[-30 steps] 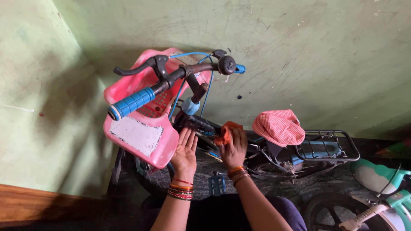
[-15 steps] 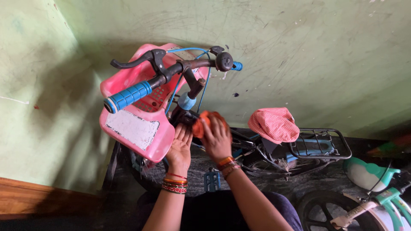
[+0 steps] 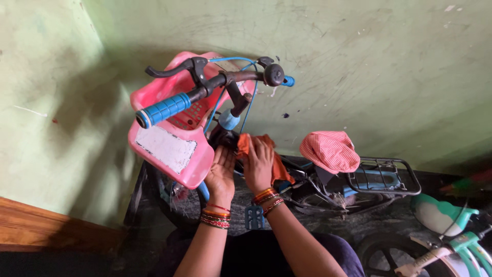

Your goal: The person wipes the handlebars, frame, and rear rack of a bicycle using an orange cloth. They clean the grips, brake levers, and the area around the front basket, then move to the rear rack and seat area.

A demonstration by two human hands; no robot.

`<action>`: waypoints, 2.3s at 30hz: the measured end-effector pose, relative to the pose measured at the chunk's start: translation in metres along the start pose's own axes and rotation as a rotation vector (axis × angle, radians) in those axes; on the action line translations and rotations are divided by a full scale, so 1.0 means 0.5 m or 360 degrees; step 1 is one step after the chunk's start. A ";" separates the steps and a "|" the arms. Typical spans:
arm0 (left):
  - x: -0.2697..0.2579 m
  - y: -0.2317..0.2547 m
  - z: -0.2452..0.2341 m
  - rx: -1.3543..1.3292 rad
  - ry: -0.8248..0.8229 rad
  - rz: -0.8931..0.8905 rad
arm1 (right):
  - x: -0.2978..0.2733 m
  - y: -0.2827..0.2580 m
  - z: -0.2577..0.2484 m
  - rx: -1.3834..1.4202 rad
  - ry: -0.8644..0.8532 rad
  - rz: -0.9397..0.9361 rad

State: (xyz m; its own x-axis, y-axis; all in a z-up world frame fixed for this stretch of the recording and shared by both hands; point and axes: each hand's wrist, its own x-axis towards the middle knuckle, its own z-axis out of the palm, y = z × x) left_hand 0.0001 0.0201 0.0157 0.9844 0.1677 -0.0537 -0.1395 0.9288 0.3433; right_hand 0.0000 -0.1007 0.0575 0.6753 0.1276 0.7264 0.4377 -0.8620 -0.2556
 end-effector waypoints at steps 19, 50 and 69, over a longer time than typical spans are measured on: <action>-0.010 0.076 -0.073 0.0662 0.0101 0.0191 | -0.091 0.108 -0.029 -0.0148 0.0186 0.0269; 0.028 0.060 -0.259 0.0538 0.0209 0.0334 | -0.083 -0.142 0.098 0.0824 -0.0050 -0.0156; 0.034 0.005 -0.147 0.0680 0.0515 -0.0443 | -0.171 0.082 0.256 0.0462 -0.0120 0.0693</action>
State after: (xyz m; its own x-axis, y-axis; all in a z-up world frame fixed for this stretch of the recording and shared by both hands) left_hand 0.0083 0.0498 -0.0532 0.8856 0.0915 -0.4553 0.2405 0.7483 0.6183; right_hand 0.0362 -0.0841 -0.0968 0.8675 -0.1680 0.4683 0.2461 -0.6732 -0.6973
